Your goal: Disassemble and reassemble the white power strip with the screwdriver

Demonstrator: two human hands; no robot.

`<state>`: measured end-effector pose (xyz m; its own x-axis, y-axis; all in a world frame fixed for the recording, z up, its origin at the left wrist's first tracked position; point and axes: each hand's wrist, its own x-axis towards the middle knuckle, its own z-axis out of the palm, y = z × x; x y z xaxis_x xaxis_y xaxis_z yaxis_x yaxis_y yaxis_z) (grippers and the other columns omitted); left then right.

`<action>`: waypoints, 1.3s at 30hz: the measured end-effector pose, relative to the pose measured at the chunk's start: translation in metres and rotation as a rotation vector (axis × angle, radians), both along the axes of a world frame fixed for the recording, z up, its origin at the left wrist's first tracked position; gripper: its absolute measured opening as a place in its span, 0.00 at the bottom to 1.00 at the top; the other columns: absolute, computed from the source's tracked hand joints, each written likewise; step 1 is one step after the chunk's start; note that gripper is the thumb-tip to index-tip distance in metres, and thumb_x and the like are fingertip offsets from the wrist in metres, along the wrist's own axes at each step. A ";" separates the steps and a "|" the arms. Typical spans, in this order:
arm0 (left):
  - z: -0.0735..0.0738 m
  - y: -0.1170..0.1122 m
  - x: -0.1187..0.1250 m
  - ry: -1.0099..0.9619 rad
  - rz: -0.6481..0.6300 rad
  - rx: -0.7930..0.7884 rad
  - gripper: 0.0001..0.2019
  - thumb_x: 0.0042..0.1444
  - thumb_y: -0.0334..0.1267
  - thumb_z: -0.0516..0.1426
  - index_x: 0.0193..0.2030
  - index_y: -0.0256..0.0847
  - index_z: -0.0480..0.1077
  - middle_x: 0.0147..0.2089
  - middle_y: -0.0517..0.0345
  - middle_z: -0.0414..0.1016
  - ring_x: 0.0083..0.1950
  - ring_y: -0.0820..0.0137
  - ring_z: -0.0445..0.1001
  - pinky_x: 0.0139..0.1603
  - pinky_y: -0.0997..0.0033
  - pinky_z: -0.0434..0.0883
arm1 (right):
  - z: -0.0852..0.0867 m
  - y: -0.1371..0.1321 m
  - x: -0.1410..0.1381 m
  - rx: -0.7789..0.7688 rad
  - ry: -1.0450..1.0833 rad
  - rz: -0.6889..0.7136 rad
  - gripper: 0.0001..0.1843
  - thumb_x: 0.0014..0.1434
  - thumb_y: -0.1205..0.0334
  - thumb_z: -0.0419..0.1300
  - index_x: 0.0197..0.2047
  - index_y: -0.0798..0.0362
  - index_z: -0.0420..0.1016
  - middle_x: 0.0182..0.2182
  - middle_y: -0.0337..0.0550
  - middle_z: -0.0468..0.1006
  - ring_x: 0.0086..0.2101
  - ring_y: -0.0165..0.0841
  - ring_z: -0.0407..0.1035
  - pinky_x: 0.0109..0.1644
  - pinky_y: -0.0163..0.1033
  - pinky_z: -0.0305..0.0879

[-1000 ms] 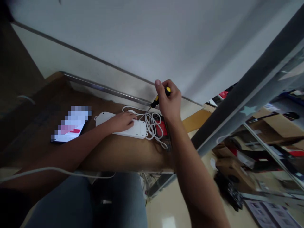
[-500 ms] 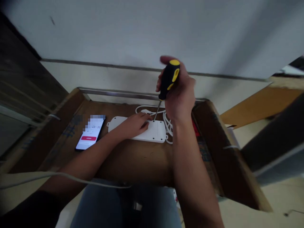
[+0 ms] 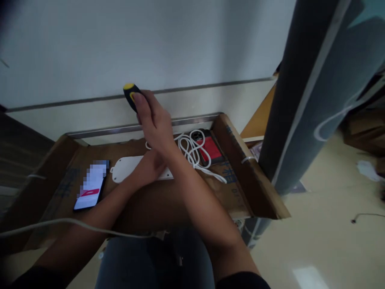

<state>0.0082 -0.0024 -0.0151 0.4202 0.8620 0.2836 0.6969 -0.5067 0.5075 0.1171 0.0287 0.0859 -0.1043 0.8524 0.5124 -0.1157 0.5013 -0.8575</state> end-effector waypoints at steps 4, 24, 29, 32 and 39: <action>0.010 0.012 0.001 -0.466 0.104 0.025 0.15 0.67 0.47 0.60 0.55 0.41 0.70 0.51 0.47 0.80 0.52 0.63 0.80 0.55 0.59 0.79 | 0.000 0.018 0.015 0.032 0.142 0.040 0.34 0.56 0.23 0.63 0.47 0.44 0.66 0.46 0.35 0.75 0.41 0.29 0.70 0.49 0.42 0.77; 0.014 0.034 0.021 -0.676 0.152 0.240 0.19 0.69 0.56 0.59 0.43 0.41 0.74 0.35 0.58 0.78 0.37 0.74 0.76 0.43 0.74 0.73 | 0.000 0.028 0.039 0.035 0.332 0.322 0.34 0.63 0.34 0.65 0.61 0.48 0.66 0.53 0.41 0.76 0.37 0.24 0.74 0.41 0.33 0.73; 0.009 0.034 0.021 -0.742 0.121 0.252 0.19 0.66 0.57 0.63 0.40 0.41 0.74 0.36 0.58 0.77 0.37 0.74 0.74 0.43 0.73 0.73 | -0.001 0.022 0.036 0.130 0.282 0.114 0.29 0.59 0.42 0.71 0.52 0.49 0.67 0.49 0.41 0.77 0.46 0.27 0.72 0.54 0.33 0.74; 0.005 0.037 0.021 -0.818 0.120 0.183 0.20 0.60 0.56 0.68 0.36 0.40 0.73 0.33 0.60 0.75 0.35 0.75 0.71 0.40 0.75 0.71 | -0.001 0.020 0.038 0.120 0.251 0.032 0.30 0.58 0.41 0.72 0.52 0.49 0.67 0.46 0.41 0.76 0.43 0.27 0.71 0.50 0.34 0.73; 0.006 0.039 0.016 -0.830 0.169 0.144 0.17 0.59 0.51 0.69 0.34 0.40 0.74 0.32 0.60 0.76 0.34 0.75 0.72 0.39 0.74 0.70 | -0.007 0.028 0.040 0.063 0.178 0.217 0.28 0.70 0.35 0.57 0.47 0.54 0.75 0.43 0.43 0.80 0.42 0.26 0.72 0.49 0.32 0.71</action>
<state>0.0245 0.0364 -0.0089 -0.1027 0.8261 0.5540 0.2007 -0.5283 0.8250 0.1572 0.0564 0.0791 -0.1842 0.7861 0.5900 -0.3719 0.4999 -0.7822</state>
